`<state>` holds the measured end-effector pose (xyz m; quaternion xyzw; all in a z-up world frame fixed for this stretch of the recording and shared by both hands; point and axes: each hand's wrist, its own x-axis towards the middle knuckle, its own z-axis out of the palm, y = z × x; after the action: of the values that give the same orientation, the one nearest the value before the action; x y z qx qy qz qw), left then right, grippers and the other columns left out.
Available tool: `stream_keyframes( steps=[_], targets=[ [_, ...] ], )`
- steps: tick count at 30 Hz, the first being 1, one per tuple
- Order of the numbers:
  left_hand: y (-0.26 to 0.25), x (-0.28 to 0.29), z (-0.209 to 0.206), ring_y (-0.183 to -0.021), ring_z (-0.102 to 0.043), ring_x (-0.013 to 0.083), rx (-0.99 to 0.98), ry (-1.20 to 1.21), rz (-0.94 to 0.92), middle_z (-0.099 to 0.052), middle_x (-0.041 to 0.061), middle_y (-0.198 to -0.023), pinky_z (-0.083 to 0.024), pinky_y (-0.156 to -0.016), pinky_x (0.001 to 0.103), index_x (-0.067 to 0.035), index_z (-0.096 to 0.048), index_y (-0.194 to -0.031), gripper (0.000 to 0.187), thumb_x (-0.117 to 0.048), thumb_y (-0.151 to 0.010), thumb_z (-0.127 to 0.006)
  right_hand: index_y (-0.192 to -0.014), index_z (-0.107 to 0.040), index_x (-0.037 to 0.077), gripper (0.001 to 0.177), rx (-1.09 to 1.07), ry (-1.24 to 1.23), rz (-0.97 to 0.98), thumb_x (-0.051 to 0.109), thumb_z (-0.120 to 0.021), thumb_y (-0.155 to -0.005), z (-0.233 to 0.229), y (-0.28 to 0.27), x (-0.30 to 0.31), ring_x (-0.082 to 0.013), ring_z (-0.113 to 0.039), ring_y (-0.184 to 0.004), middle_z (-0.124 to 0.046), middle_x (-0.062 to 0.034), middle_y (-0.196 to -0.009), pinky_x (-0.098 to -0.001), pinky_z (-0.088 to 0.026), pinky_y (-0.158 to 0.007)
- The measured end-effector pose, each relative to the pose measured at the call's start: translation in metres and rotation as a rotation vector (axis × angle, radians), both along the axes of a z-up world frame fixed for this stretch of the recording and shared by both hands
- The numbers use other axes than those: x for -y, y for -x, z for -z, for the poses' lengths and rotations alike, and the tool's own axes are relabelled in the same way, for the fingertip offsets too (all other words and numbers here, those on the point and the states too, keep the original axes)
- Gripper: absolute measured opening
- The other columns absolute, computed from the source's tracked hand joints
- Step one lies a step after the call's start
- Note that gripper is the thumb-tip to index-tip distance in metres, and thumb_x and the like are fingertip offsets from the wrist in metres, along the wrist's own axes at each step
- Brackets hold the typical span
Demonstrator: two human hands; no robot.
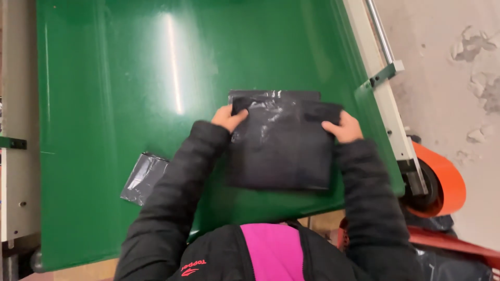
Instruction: Folding black plastic bags and placing them into a red crate.
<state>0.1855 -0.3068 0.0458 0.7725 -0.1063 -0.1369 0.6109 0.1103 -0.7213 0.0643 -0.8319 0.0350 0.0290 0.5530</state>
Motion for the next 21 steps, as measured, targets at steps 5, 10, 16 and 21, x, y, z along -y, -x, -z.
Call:
stream_keyframes(
  steps=[5, 10, 16, 21],
  targets=[
    [-0.048, -0.001, 0.072, -0.09, -0.07, 0.0384, 0.16, -0.285, -0.196, -0.074, 0.021, -0.095, -0.054, -0.077, 0.045, -0.003, -0.069, -0.108, 0.033, -0.034, -0.095, -0.067, -0.132, -0.058, -0.004, 0.049, -0.052, -0.224, 0.023, 0.004, -0.076, -0.087, 0.077, -0.071, 0.004, -0.0142, -0.068, -0.102, -0.073, -0.0076, -0.115, -0.0306, -0.056, -0.088],
    [-0.048, 0.005, 0.081, -0.09, -0.066, 0.0465, 0.162, -0.368, -0.275, -0.071, 0.025, -0.094, -0.052, -0.078, 0.052, -0.004, -0.065, -0.115, 0.035, -0.034, -0.098, -0.061, -0.132, -0.058, 0.001, 0.047, -0.298, -0.014, 0.208, 0.004, -0.075, -0.088, 0.045, -0.087, -0.008, -0.0225, -0.059, -0.073, -0.066, -0.016, -0.094, -0.0389, -0.05, -0.066],
    [-0.016, 0.025, -0.007, -0.091, -0.066, 0.0431, 0.285, -0.694, -0.286, -0.07, 0.02, -0.1, -0.052, -0.075, 0.052, -0.003, -0.061, -0.121, 0.041, -0.033, -0.094, -0.069, -0.119, -0.062, 0.006, 0.059, 0.383, 0.759, -0.243, 0.027, -0.09, -0.072, 0.021, -0.129, -0.033, -0.0365, -0.06, -0.103, -0.068, -0.0151, -0.112, -0.0428, -0.05, -0.091],
    [0.05, 0.054, -0.044, -0.105, -0.062, 0.0364, 0.651, -0.473, 0.003, -0.067, 0.012, -0.114, -0.053, -0.085, 0.044, -0.009, -0.06, -0.122, 0.049, -0.032, -0.084, -0.081, -0.101, -0.067, 0.013, 0.04, -0.199, 1.002, -0.365, 0.034, -0.084, -0.072, 0.029, -0.149, -0.051, -0.0322, -0.062, -0.106, -0.071, -0.0085, -0.102, -0.0468, -0.045, -0.093]
  ],
)
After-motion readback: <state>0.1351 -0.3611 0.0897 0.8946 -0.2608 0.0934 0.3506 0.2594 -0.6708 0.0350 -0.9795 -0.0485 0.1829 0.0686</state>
